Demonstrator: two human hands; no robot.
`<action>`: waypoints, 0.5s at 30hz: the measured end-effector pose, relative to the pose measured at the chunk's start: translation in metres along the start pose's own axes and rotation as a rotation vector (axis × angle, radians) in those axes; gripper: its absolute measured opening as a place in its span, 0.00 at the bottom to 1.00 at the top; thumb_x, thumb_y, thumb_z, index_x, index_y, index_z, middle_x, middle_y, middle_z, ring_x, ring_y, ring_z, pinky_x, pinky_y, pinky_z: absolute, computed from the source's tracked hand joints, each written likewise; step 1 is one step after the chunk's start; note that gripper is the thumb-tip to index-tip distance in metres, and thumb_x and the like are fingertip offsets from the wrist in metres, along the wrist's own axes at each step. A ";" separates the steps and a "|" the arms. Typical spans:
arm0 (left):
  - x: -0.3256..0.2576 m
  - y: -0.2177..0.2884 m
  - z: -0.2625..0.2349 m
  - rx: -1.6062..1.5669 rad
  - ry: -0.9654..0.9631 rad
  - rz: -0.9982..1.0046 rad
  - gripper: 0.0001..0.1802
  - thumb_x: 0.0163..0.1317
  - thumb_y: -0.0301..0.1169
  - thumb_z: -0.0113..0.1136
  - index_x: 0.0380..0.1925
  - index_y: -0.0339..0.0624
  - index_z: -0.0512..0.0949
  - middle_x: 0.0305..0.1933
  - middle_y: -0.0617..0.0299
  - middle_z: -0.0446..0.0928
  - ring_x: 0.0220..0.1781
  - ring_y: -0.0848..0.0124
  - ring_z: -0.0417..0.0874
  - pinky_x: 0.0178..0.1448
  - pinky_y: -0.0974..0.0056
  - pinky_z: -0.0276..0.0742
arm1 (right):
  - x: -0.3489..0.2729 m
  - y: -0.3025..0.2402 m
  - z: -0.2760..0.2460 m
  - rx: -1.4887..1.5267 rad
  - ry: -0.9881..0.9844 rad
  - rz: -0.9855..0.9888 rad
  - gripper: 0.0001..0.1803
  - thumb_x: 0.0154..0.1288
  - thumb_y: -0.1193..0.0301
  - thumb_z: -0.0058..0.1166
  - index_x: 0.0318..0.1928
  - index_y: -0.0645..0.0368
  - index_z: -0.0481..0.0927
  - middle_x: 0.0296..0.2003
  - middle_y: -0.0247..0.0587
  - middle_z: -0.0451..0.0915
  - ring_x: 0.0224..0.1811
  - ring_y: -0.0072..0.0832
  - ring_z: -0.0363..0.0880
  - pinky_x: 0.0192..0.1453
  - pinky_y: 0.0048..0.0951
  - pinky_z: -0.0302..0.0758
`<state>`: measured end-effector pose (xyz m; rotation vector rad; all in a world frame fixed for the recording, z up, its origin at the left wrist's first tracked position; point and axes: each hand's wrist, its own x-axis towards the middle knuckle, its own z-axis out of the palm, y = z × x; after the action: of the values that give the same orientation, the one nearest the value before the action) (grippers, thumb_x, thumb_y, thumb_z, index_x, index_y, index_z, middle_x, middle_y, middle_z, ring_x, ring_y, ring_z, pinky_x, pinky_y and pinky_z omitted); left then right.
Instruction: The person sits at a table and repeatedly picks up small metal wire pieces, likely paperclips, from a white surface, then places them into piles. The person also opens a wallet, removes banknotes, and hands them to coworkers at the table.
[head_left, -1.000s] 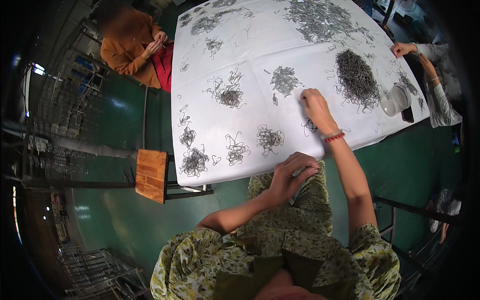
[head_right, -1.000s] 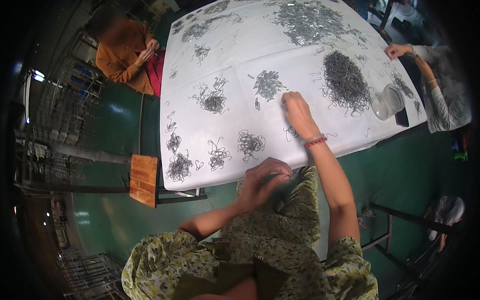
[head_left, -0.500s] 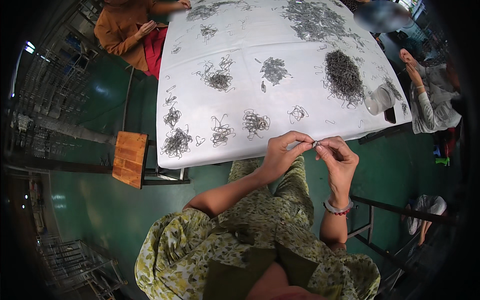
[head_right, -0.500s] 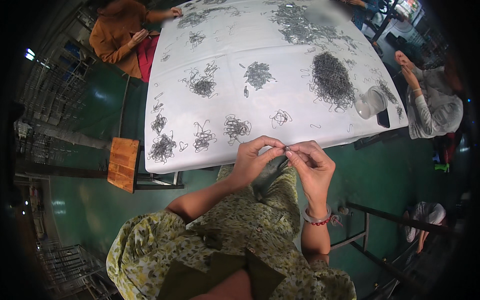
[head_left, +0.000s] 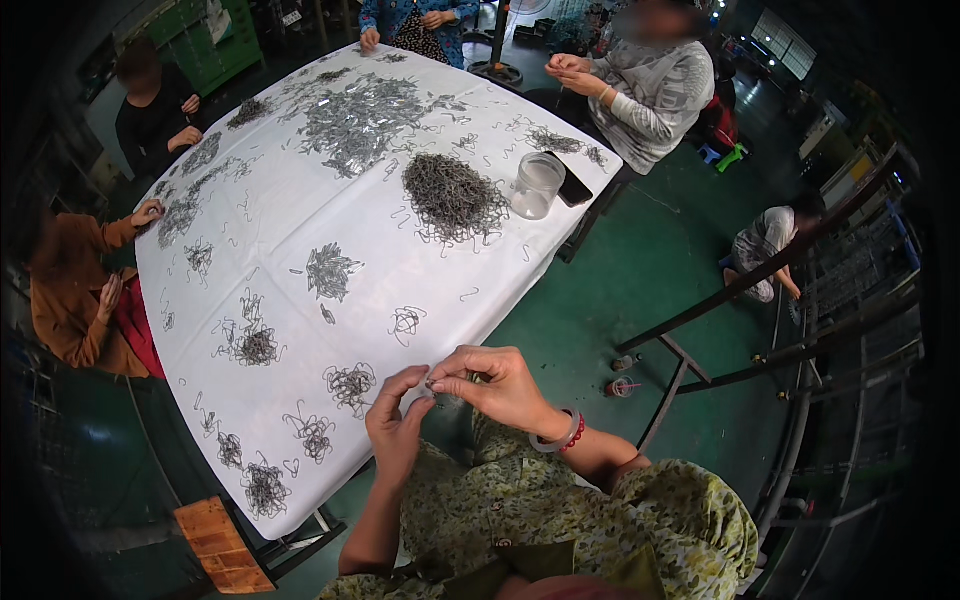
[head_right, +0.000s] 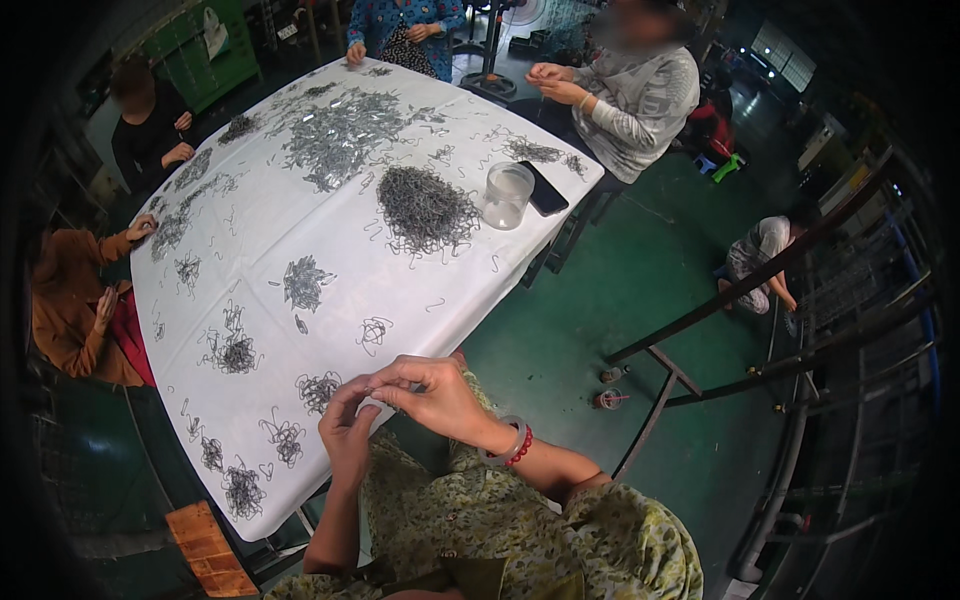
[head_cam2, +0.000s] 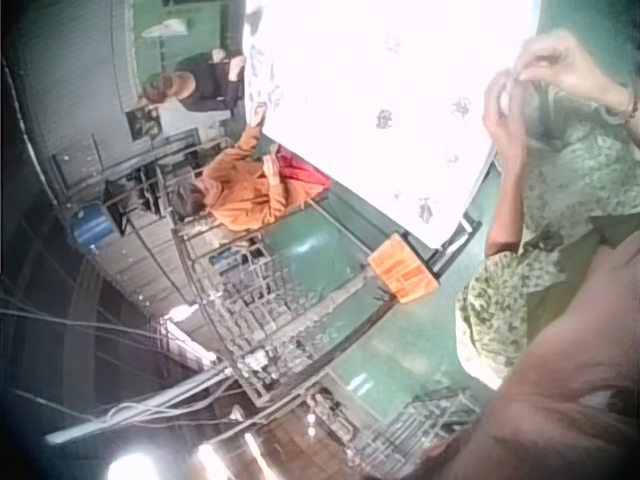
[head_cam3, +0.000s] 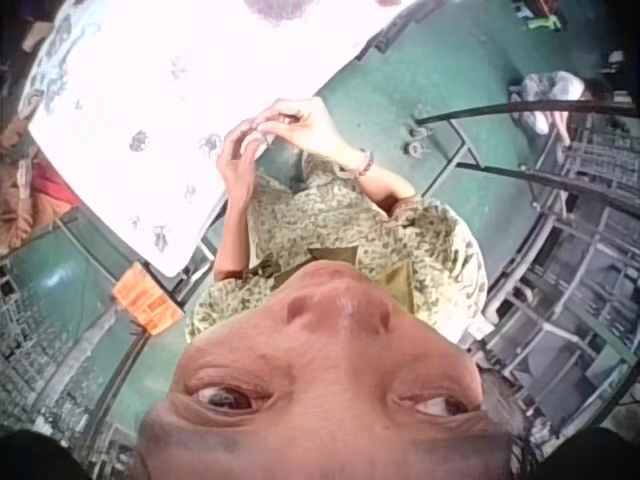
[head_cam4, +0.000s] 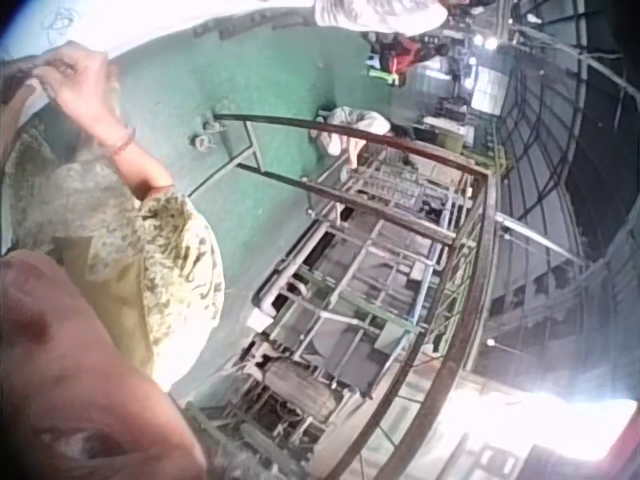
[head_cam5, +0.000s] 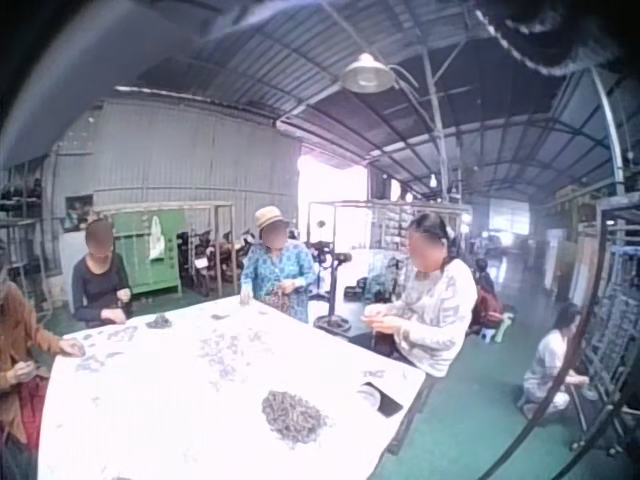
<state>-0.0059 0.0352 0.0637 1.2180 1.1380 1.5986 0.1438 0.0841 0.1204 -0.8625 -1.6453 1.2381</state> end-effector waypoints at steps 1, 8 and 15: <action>0.008 0.002 -0.007 0.041 0.061 -0.002 0.17 0.54 0.17 0.58 0.46 0.36 0.75 0.45 0.58 0.77 0.40 0.74 0.77 0.48 0.70 0.72 | 0.002 -0.002 0.001 -0.013 -0.009 -0.015 0.05 0.55 0.80 0.60 0.34 0.64 0.83 0.31 0.37 0.83 0.29 0.17 0.77 0.32 0.18 0.72; 0.102 -0.049 -0.172 1.270 0.268 0.028 0.07 0.56 0.28 0.59 0.31 0.36 0.82 0.34 0.51 0.78 0.37 0.57 0.78 0.40 0.58 0.73 | 0.004 0.001 0.003 -0.001 0.013 -0.059 0.07 0.55 0.79 0.60 0.37 0.62 0.83 0.31 0.37 0.83 0.28 0.18 0.77 0.32 0.20 0.73; 0.104 -0.068 -0.179 1.499 0.199 -0.071 0.05 0.53 0.26 0.60 0.25 0.35 0.79 0.34 0.51 0.76 0.40 0.54 0.76 0.41 0.53 0.74 | -0.003 -0.003 -0.003 0.028 0.014 -0.055 0.08 0.56 0.79 0.59 0.38 0.61 0.83 0.32 0.36 0.83 0.29 0.18 0.77 0.33 0.19 0.73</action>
<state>-0.1969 0.1197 0.0008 1.8033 2.6377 0.5997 0.1476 0.0813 0.1229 -0.8019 -1.6265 1.2118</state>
